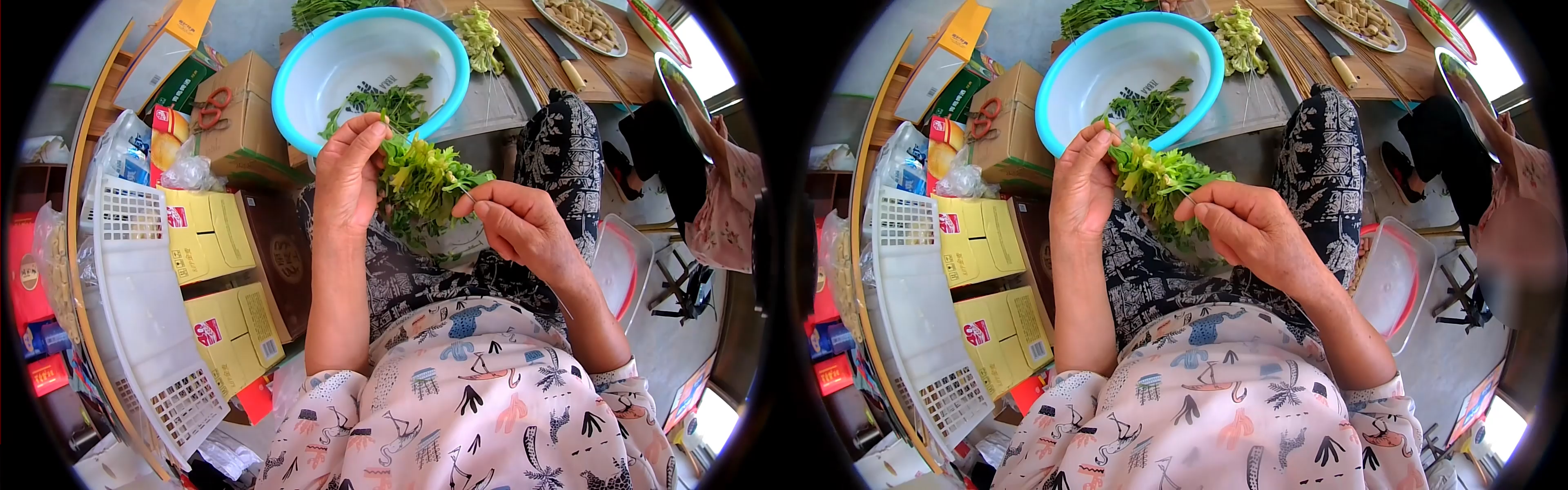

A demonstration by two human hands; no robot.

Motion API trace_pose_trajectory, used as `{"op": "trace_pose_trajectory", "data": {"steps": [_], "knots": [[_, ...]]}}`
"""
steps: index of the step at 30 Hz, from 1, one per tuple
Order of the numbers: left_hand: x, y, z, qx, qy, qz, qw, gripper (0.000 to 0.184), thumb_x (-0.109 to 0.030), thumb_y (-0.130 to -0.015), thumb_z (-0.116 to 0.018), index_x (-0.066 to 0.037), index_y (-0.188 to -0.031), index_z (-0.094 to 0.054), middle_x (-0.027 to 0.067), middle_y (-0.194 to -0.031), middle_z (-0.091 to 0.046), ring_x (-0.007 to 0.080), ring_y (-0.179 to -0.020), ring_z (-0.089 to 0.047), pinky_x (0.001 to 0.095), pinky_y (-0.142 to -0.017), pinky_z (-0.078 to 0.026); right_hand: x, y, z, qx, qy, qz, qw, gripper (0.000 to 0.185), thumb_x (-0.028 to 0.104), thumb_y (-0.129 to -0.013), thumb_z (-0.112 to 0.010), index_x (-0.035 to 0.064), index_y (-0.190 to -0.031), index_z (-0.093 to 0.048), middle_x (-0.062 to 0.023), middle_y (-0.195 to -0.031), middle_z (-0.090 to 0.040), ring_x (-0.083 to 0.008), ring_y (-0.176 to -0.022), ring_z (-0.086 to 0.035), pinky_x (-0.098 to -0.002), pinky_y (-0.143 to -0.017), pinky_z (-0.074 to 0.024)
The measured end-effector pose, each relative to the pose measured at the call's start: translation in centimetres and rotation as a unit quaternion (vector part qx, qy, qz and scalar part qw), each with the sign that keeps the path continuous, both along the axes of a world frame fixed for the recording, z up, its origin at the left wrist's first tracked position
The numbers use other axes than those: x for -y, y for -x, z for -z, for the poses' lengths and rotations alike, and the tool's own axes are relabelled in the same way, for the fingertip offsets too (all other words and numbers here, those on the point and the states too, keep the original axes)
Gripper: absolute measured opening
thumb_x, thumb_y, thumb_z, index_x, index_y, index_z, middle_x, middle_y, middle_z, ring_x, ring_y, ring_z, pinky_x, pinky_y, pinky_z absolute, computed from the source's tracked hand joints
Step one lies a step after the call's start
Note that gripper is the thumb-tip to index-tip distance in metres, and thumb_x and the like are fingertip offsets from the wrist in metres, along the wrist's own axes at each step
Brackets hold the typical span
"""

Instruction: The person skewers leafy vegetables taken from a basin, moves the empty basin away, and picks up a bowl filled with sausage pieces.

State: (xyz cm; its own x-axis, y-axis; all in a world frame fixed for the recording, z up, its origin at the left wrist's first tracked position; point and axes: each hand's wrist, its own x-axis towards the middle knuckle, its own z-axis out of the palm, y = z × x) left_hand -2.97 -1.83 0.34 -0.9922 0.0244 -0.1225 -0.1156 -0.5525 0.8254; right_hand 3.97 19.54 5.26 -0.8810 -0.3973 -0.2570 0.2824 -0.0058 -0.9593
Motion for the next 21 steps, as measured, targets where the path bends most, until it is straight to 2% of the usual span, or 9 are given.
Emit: {"op": "trace_pose_trajectory", "data": {"steps": [17, 20, 21], "knots": [[1.3, 0.1, -0.3, -0.002, 0.031, 0.052, 0.998, 0.018, -0.007, -0.08, -0.069, -0.004, -0.097, -0.064, 0.0013, -0.085, -0.065, 0.0076, -0.075, -0.055, 0.0212, -0.066, -0.039, -0.2, -0.1, -0.1, 0.006, 0.002, -0.007, 1.0, 0.019, 0.012, -0.094, -0.048, -0.0014, -0.095, -0.062, 0.0046, -0.054, -0.043, -0.0023, -0.046, -0.037, -0.0182, -0.043, -0.0298], [1.6, 0.1, -0.4, 0.007, 0.032, 0.07, 0.997, 0.018, -0.007, -0.08, -0.069, -0.005, -0.097, -0.064, 0.0013, -0.085, -0.065, 0.0076, -0.076, -0.056, 0.0209, -0.066, -0.039, -0.3, -0.1, 0.3, 0.015, 0.024, -0.014, 0.999, 0.02, 0.013, -0.094, -0.048, -0.0014, -0.095, -0.062, 0.005, -0.054, -0.043, -0.0021, -0.045, -0.036, -0.0181, -0.043, -0.0284], [1.9, 0.1, -0.4, 0.007, 0.032, 0.07, 0.997, 0.018, -0.007, -0.08, -0.069, -0.005, -0.097, -0.064, 0.0013, -0.085, -0.065, 0.0076, -0.076, -0.056, 0.0209, -0.066, -0.039, -0.3, -0.2, 0.6, 0.008, 0.031, -0.009, 0.999, 0.021, 0.014, -0.095, -0.047, -0.0015, -0.096, -0.062, 0.006, -0.051, -0.041, -0.0011, -0.042, -0.033, -0.0176, -0.04, -0.0241]]}}
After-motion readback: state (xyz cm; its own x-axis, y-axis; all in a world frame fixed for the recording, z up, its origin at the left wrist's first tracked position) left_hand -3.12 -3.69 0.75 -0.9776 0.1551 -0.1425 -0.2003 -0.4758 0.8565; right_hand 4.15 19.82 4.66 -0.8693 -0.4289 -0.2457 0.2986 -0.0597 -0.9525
